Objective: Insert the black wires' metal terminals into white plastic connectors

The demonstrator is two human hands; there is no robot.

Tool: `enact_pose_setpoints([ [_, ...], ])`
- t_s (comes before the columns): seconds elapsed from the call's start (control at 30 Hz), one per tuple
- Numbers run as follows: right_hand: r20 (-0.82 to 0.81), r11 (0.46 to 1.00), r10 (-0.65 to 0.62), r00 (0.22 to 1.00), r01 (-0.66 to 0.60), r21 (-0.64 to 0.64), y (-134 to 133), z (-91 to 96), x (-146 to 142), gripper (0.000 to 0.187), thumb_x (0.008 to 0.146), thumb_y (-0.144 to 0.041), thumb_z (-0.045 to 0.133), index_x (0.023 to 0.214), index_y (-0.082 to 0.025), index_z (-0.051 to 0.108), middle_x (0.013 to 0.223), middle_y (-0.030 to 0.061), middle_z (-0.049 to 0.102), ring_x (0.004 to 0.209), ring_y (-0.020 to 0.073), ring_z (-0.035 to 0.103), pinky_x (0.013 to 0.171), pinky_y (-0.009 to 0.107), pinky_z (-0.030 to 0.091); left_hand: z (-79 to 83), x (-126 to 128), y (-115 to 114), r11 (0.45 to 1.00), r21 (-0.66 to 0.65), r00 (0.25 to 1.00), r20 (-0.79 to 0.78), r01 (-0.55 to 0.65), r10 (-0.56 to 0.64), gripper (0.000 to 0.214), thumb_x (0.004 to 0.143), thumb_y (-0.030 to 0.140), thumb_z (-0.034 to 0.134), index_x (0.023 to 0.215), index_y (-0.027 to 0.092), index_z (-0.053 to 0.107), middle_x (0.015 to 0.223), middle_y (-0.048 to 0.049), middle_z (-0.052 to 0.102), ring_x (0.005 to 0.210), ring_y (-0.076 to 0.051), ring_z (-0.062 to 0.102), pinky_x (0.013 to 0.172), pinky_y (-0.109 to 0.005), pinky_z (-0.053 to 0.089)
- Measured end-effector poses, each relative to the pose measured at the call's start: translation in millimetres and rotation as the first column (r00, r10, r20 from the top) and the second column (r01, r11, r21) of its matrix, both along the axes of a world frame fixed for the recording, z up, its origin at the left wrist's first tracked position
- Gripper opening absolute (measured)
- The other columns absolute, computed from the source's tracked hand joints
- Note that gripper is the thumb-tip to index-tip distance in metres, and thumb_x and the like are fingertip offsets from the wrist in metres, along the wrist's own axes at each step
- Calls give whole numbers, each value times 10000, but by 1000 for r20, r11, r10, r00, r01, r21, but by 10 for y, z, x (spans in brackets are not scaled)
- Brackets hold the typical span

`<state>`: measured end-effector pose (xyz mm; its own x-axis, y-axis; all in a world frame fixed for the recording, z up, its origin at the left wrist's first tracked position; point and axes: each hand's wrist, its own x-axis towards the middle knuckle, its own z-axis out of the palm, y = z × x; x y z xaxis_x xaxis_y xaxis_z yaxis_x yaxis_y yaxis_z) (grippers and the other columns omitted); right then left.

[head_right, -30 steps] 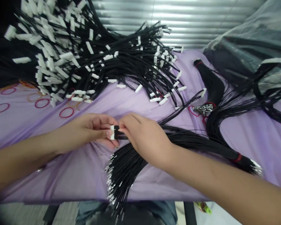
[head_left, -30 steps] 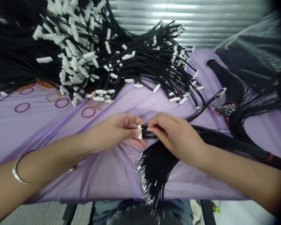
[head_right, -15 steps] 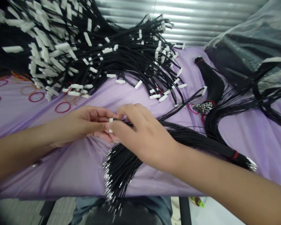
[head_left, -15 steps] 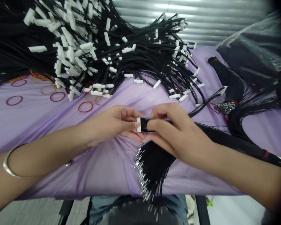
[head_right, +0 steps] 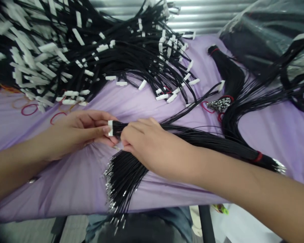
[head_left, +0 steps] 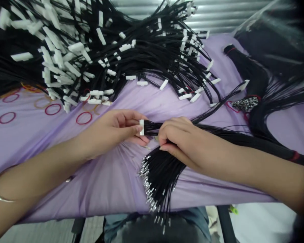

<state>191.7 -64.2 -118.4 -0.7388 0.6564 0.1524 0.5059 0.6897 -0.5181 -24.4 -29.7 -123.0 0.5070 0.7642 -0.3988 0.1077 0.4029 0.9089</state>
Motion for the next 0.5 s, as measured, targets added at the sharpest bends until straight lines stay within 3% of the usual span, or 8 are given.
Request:
enact_pose_setpoints([
  [0.27,-144,954,-210,967,235,188,15,6,-83,74,874,-127,491,817,-124,538,733,20,536,654,119,464,621,252,384,29,15,-27,996,51,997,-19,75,-74,76,840,105,619,906,126,649,810,-8,695,739,-121,701,746,-188,569],
  [0.4,-132,882,-224,966,258,394,80,-60,-144,137,901,-158,482,813,-120,580,703,30,554,663,147,481,650,282,397,16,6,-7,997,33,997,34,74,-75,90,840,114,631,926,126,652,820,-26,712,735,-127,707,727,-192,577],
  [0.5,-92,859,-225,970,243,451,108,-95,-171,177,909,-160,469,792,-108,592,717,53,579,693,164,509,667,291,407,1,-6,16,996,3,995,46,90,-90,86,851,95,612,919,126,655,800,-23,712,732,-121,706,708,-180,580],
])
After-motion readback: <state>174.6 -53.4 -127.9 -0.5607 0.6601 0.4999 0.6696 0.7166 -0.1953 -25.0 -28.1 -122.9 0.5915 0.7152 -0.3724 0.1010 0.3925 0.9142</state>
